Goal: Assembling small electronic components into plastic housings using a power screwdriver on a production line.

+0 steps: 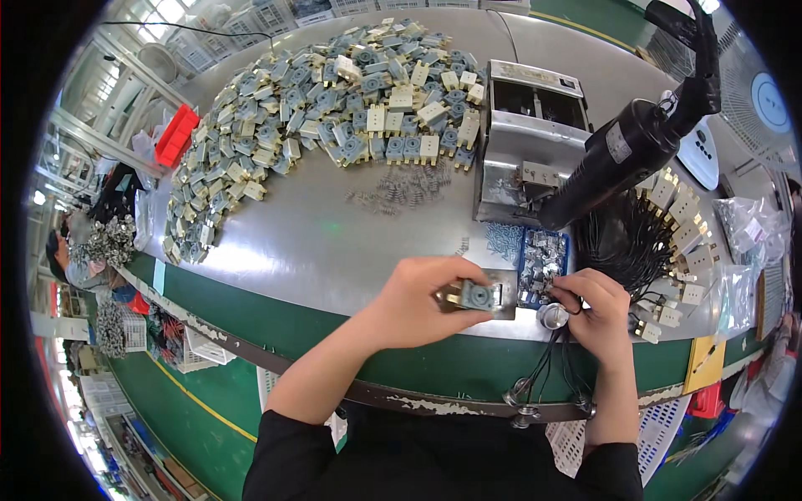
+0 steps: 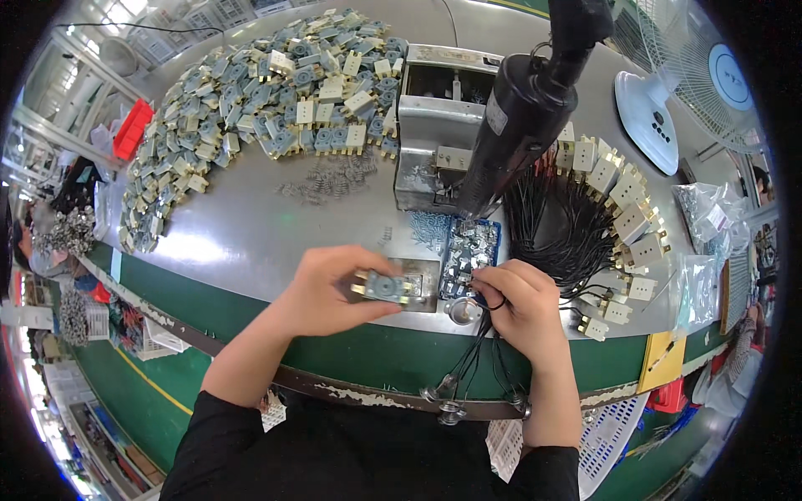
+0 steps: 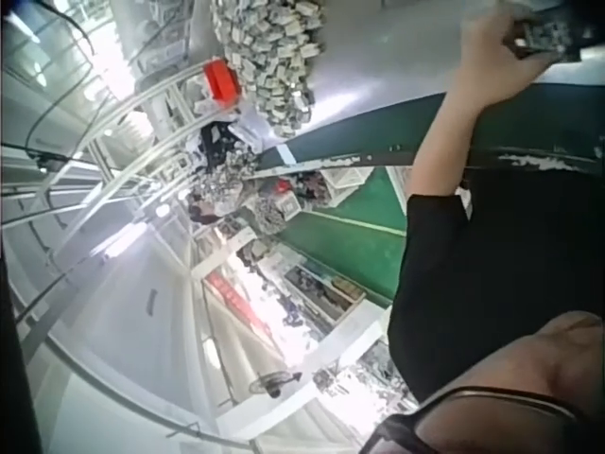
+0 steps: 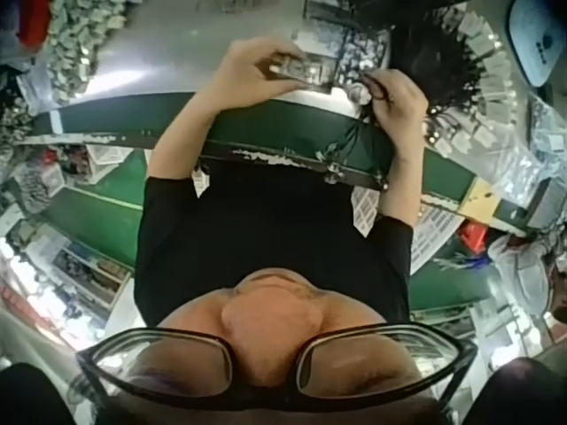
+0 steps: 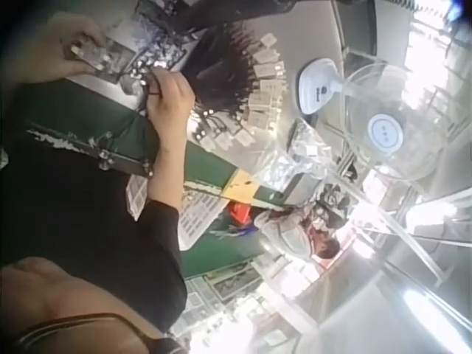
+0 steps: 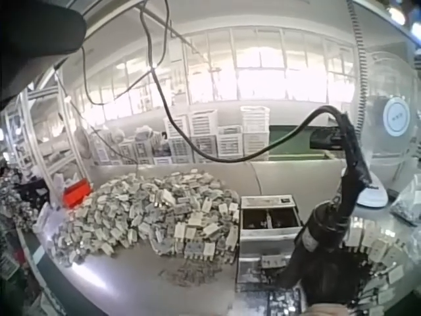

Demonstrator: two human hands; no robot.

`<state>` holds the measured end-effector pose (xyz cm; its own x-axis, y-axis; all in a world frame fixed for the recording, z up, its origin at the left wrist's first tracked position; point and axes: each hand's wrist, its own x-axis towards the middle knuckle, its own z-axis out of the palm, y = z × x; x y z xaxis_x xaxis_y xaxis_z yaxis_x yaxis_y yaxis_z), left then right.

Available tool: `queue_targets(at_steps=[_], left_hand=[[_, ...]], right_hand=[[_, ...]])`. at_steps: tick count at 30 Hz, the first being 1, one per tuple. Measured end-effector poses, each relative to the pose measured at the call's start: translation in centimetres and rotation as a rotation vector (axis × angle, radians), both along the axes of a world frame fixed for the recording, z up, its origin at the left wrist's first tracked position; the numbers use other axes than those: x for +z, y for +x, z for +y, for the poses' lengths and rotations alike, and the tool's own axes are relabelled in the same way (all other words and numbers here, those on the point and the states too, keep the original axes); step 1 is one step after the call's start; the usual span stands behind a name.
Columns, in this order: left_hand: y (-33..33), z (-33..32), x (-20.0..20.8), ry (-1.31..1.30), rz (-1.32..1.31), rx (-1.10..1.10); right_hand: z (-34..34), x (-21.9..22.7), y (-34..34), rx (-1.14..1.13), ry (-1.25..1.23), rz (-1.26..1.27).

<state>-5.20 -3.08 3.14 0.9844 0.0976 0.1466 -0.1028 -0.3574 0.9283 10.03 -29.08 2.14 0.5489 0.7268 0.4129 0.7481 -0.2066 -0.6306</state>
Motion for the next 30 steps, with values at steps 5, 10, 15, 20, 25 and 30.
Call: queue_targets(at_steps=[5, 10, 15, 20, 25, 30], left_hand=[[1.4, -1.9, -3.7, 0.292, -0.234, 0.051], [0.9, -1.4, -4.5, 0.35, -0.344, 0.061], [1.2, -1.1, -4.1, 0.163, -0.116, 0.394], [3.4, 1.2, -3.3, 0.286, 0.03, 0.319], [3.5, 2.5, -4.6, 0.43, -0.016, 0.15], [3.4, 2.4, -4.1, 0.333, -0.185, 0.159]], right_hand=[[-0.1, 0.0, 0.1, 0.027, 0.017, -0.027], [-0.3, -0.1, 0.2, 0.052, 0.032, -0.038], [-0.2, 0.0, 0.0, 0.047, 0.027, -0.029], [-0.5, 0.3, 0.3, 0.19, 0.021, -0.083], [-0.4, 0.3, 0.2, 0.196, 0.002, -0.063], [-0.4, 0.6, 0.0, 0.179, 0.006, -0.012]])
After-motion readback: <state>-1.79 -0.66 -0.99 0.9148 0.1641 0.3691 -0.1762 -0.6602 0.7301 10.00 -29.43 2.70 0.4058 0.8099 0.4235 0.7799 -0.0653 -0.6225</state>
